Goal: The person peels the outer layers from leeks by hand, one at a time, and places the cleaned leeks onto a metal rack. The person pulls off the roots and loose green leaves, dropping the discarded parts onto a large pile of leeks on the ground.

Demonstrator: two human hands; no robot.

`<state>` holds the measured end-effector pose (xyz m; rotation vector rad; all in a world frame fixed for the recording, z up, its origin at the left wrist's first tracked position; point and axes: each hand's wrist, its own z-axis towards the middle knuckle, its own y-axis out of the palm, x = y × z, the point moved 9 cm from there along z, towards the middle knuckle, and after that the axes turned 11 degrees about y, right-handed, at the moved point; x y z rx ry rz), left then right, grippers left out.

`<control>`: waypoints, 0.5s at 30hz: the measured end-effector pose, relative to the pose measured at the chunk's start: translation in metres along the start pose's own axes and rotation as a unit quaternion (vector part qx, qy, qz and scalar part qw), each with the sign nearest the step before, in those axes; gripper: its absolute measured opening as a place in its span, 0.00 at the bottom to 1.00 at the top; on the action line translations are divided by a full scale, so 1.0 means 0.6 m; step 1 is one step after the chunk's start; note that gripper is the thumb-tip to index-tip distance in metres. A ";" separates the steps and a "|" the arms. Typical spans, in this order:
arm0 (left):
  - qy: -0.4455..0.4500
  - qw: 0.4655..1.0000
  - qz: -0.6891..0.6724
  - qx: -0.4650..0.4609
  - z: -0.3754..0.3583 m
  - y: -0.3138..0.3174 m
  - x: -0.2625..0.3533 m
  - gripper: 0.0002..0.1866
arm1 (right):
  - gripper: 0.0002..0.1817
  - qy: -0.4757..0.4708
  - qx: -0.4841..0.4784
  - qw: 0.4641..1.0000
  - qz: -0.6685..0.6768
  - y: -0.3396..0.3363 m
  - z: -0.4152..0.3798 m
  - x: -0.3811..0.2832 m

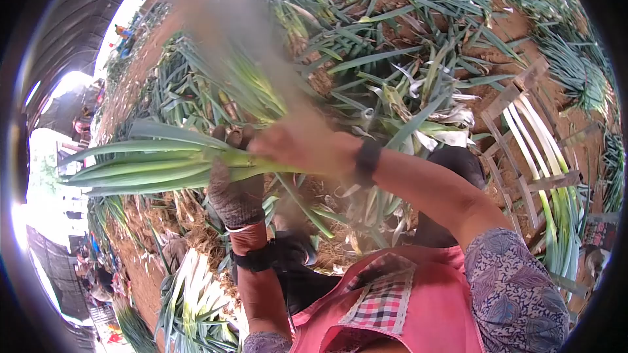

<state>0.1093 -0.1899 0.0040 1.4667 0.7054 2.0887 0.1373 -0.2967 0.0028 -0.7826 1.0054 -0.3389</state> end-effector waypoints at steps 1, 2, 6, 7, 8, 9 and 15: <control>0.006 1.000 -0.020 -0.007 0.004 0.002 0.008 0.32 | 0.12 -0.024 0.070 0.997 -0.001 -0.021 0.006 0.006; 0.007 0.999 -0.043 -0.014 0.008 0.003 0.013 0.31 | 0.10 -0.004 0.111 0.994 0.022 -0.037 0.011 0.030; 0.019 0.999 -0.041 -0.008 0.014 -0.012 0.046 0.29 | 0.07 -0.013 0.213 0.971 0.109 -0.145 0.000 0.040; 0.022 0.999 -0.034 -0.002 0.017 -0.026 0.056 0.29 | 0.07 -0.013 0.205 0.971 0.125 -0.156 0.002 0.043; 0.032 0.999 -0.037 -0.008 0.021 -0.035 0.065 0.28 | 0.07 0.016 0.186 0.973 0.137 -0.162 0.003 0.063; 0.048 0.998 -0.024 0.013 0.022 -0.046 0.077 0.27 | 0.07 0.046 0.168 0.973 0.149 -0.169 0.002 0.086; 0.108 0.994 0.014 0.015 0.034 -0.095 0.138 0.23 | 0.12 0.100 0.261 0.947 0.158 -0.248 -0.024 0.152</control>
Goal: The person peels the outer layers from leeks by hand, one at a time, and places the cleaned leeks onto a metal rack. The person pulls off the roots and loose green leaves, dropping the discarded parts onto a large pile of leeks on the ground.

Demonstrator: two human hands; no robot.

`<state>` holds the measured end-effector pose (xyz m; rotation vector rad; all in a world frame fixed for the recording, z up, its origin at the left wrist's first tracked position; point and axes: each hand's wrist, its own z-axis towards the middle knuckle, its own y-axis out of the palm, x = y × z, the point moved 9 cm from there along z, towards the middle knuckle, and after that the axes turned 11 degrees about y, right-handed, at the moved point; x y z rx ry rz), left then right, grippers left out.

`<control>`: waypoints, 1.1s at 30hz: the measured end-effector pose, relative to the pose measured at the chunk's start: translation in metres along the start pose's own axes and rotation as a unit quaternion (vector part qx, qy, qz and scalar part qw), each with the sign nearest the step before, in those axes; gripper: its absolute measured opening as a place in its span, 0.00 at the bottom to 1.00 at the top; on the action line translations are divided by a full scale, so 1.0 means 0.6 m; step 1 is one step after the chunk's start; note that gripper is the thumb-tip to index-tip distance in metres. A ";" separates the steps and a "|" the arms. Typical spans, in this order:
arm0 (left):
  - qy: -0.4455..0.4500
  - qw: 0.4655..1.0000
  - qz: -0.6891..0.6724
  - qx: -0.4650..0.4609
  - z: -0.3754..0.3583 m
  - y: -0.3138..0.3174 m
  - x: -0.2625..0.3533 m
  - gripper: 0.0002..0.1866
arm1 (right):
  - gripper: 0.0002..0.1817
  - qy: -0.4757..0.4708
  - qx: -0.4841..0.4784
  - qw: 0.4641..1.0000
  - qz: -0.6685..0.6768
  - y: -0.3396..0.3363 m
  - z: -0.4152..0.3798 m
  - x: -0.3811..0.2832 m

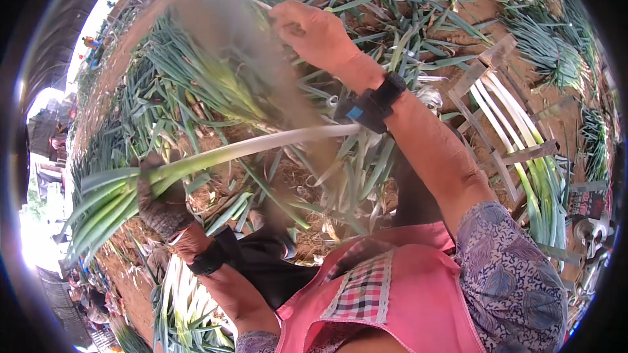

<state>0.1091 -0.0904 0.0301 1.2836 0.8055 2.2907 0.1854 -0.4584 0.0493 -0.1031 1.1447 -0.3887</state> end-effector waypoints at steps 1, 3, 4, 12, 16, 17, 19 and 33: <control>0.017 1.000 0.014 0.000 0.002 0.003 0.012 0.20 | 0.12 -0.058 0.052 0.996 -0.039 -0.012 0.003 0.001; 0.035 0.998 0.044 0.027 0.005 -0.006 0.032 0.16 | 0.11 -0.070 0.085 0.991 -0.077 -0.037 0.000 0.012; 0.049 0.995 0.063 0.060 0.006 -0.019 0.043 0.15 | 0.11 -0.014 0.049 0.996 -0.068 -0.046 0.001 0.015; 0.030 0.999 -0.014 0.006 0.019 -0.102 0.090 0.20 | 0.13 0.141 -0.047 0.989 0.008 -0.082 -0.007 0.071; 0.065 0.997 -0.009 0.045 0.022 -0.151 0.117 0.22 | 0.26 0.257 -0.122 0.956 0.073 -0.067 -0.038 0.106; 0.067 0.995 -0.022 0.068 0.023 -0.172 0.124 0.23 | 0.28 0.258 -0.150 0.952 0.070 -0.065 -0.043 0.111; 0.062 0.983 -0.049 0.163 0.013 -0.192 0.126 0.23 | 0.34 0.257 -0.184 0.946 0.067 -0.059 -0.060 0.120; 0.046 0.953 -0.101 0.281 0.007 -0.266 0.096 0.16 | 0.24 0.226 0.123 0.869 0.422 -0.214 -0.058 0.185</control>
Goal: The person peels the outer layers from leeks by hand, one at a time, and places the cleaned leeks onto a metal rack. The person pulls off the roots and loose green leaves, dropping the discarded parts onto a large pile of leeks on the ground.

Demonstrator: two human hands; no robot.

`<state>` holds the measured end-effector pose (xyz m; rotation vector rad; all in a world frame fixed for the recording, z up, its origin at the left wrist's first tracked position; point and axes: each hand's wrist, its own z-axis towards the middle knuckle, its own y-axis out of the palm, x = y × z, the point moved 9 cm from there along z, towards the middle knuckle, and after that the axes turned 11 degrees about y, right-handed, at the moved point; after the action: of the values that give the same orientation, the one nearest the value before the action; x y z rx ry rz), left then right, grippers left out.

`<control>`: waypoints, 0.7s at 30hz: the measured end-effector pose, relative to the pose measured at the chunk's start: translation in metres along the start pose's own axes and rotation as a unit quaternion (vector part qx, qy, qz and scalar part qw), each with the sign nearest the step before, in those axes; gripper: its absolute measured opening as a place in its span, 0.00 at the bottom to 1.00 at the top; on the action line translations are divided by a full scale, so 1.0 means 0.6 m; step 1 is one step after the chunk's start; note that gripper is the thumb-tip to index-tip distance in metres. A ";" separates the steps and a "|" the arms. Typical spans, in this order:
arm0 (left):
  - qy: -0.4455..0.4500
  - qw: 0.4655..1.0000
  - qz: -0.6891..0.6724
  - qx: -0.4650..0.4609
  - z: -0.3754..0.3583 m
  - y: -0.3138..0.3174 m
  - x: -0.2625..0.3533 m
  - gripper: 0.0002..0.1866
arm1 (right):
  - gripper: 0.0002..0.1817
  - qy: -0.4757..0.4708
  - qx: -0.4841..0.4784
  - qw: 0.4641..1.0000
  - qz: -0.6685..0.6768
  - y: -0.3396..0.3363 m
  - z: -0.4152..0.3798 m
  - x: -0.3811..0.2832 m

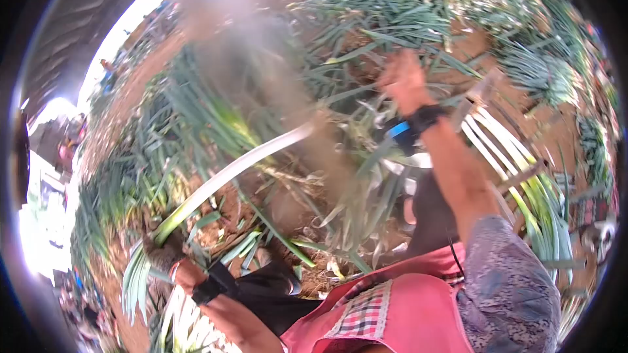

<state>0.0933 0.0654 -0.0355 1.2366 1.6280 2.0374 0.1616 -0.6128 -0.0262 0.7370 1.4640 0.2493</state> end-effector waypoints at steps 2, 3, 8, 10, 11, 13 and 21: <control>0.014 0.997 -0.038 -0.069 -0.012 0.022 0.006 0.17 | 0.17 0.062 0.068 0.995 0.024 -0.107 0.088 0.005; 0.041 0.994 -0.038 -0.096 -0.017 0.031 0.007 0.17 | 0.14 0.088 0.031 0.989 -0.114 -0.065 0.073 0.021; 0.009 0.989 -0.044 -0.143 -0.074 0.101 -0.069 0.17 | 0.31 -0.151 -0.357 0.576 -0.720 0.172 -0.123 0.235; -0.018 0.989 0.009 -0.148 -0.132 0.149 -0.112 0.19 | 0.33 0.016 -0.386 0.522 -0.761 0.232 -0.196 0.267; -0.036 0.987 0.036 -0.149 -0.165 0.171 -0.132 0.20 | 0.32 -0.045 -0.448 0.600 -0.662 0.250 -0.208 0.302; -0.042 0.982 0.075 -0.169 -0.201 0.187 -0.171 0.23 | 0.33 -0.135 -0.479 0.646 -0.579 0.289 -0.229 0.330; -0.177 0.954 0.171 -0.172 -0.315 0.158 -0.326 0.30 | 0.34 0.202 -0.384 0.890 -0.138 0.388 -0.218 0.293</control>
<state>0.1009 -0.2222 -0.0421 1.7088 0.9026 2.0149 0.1238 -0.2954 -0.0235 -0.1844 1.6583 0.7422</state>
